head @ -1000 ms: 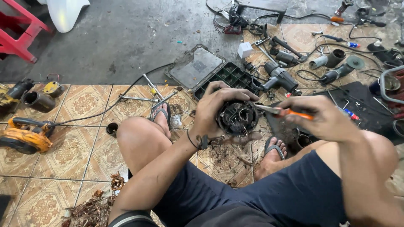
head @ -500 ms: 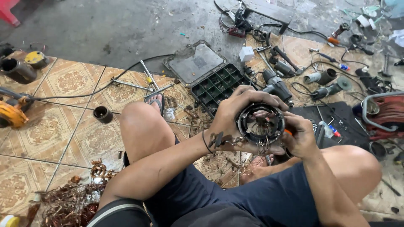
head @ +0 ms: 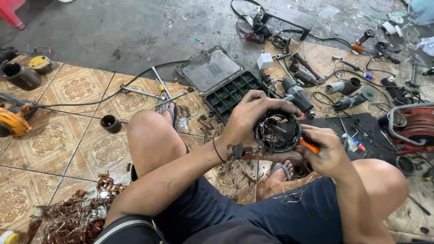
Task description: Removing internal copper windings and components from a motor housing using pliers.
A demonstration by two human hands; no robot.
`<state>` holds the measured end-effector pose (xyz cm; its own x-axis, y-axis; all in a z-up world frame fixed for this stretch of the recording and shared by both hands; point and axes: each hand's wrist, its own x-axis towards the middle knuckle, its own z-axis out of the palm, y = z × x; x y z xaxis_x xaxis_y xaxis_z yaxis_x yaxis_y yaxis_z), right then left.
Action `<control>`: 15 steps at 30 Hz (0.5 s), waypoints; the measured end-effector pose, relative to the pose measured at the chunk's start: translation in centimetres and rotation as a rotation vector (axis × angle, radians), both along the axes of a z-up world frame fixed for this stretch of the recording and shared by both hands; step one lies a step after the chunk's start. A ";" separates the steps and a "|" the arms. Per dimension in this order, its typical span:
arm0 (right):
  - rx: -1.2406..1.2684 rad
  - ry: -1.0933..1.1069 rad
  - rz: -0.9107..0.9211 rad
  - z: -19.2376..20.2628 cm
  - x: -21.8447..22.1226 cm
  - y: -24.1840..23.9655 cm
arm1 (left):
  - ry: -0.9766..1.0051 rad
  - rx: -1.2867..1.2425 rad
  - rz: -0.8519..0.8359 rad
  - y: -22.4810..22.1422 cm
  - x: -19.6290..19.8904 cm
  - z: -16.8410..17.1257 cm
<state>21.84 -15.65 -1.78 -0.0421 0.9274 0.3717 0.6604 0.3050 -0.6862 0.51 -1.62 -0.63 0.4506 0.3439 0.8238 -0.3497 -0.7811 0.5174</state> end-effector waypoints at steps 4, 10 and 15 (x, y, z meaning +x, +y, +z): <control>-0.035 0.014 0.001 -0.3 0.5 -0.2 | 0.016 -0.100 -0.019 -0.2 -1.1 1.6; -0.047 0.050 0.044 -1.1 0.5 -0.3 | -0.056 -0.237 -0.164 0.3 -0.8 1.3; -0.081 0.087 0.037 -0.1 -0.9 -0.2 | -0.268 -0.761 -0.581 1.2 0.3 -0.3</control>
